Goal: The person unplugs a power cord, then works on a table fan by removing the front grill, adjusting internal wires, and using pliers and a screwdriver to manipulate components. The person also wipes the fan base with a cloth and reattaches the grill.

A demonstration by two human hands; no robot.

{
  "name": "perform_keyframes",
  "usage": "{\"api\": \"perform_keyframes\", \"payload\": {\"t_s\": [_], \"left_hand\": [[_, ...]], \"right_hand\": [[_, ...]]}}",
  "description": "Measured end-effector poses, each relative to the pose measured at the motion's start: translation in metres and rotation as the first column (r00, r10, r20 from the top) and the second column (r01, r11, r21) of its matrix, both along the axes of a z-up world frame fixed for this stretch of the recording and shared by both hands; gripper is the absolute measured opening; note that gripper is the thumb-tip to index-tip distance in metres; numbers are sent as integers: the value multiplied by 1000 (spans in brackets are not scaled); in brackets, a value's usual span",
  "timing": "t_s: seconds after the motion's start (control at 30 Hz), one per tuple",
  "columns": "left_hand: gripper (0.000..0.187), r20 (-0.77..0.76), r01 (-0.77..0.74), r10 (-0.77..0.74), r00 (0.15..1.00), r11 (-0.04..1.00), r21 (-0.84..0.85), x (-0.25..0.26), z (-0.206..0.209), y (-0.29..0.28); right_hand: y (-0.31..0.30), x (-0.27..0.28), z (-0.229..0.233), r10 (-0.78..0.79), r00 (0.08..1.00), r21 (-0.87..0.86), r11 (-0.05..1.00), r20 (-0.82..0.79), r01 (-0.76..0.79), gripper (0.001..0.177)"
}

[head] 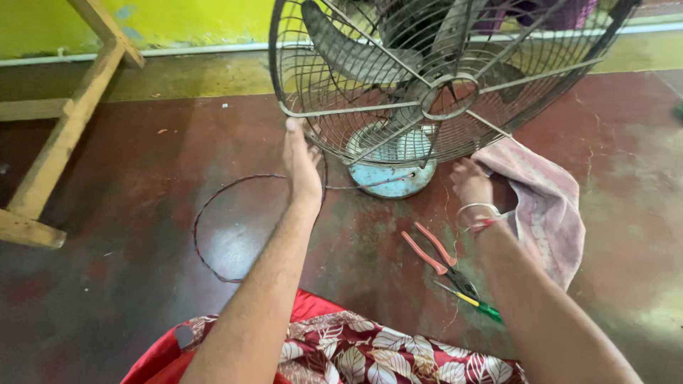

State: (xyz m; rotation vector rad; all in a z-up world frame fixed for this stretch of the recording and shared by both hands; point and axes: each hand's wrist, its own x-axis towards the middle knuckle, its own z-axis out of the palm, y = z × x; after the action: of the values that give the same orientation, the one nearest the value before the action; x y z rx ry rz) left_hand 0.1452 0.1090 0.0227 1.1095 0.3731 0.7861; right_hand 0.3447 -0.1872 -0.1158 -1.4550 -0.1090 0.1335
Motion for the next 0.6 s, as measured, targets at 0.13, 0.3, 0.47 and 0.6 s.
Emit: {"api": "perform_keyframes", "payload": {"t_s": [0.13, 0.3, 0.47, 0.6], "left_hand": [[65, -70, -81, 88, 994, 991, 105, -2, -47, -12], [54, -338, 71, 212, 917, 748, 659, -10, -88, -34], [76, -431, 375, 173, 885, 282, 883, 15, -104, -43], [91, -579, 530, 186, 794, 256, 809, 43, -112, -52]], "right_hand": [[38, -12, -37, 70, 948, -505, 857, 310, 102, 45], [96, 41, -70, 524, 660, -832, 453, 539, 321, 30], [145, 107, -129, 360, 853, -100, 932, 376, -350, 66], [148, 121, -161, 462, 886, 362, 819, 42, -445, 43]]}}
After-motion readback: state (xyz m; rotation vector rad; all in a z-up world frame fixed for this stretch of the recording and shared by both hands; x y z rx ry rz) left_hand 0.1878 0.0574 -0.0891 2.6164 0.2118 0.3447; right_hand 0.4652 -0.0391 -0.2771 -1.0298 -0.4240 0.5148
